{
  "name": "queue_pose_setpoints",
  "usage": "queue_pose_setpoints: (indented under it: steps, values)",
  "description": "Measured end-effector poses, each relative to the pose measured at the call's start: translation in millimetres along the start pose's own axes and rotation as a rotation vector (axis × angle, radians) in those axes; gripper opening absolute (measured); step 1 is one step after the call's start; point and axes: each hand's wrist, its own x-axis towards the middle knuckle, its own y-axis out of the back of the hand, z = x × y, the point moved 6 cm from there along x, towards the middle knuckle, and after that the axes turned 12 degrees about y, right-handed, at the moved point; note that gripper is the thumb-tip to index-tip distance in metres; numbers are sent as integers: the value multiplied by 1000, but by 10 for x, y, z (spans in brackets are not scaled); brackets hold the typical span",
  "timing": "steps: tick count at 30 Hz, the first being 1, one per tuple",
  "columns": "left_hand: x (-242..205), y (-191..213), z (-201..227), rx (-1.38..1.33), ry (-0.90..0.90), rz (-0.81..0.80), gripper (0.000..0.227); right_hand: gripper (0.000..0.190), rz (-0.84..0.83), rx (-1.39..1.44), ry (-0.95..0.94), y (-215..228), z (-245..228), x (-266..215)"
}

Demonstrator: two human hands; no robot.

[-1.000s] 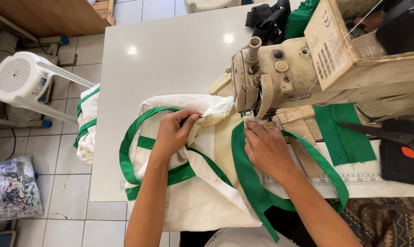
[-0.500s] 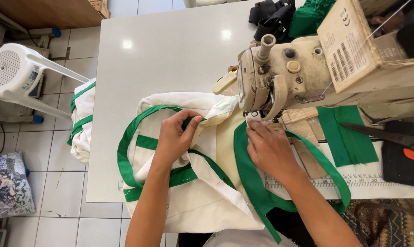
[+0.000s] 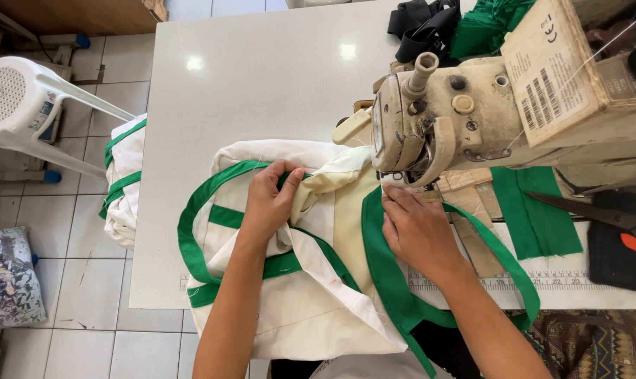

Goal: Sewing green straps onto a white canvas tote bag using an industrial sewing machine and trimming with scissors.

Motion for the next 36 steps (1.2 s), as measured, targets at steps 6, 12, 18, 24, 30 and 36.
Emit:
queue_pose_setpoints:
  steps: [6, 12, 18, 24, 30, 36]
  values:
    - [-102, 28, 139, -36, -28, -33, 20, 29, 21, -24, 20, 36, -15, 24]
    - [-171, 51, 209, -111, -30, -67, 14, 30, 25, -23, 15, 14, -8, 23]
    - [-286, 49, 280, -136, -186, -29, 14, 28, 39, -9, 34, 47, -14, 49]
    - [-537, 28, 284, 137, -489, 252, 14, 27, 52, 36, 38, 119, -41, 94]
    - [-863, -189, 387, 523, -979, 547, 11, 27, 46, 11, 59, 156, -62, 126]
    - [-1004, -351, 293, 613, -1137, 686, 14, 25, 51, 42, 57, 194, -78, 158]
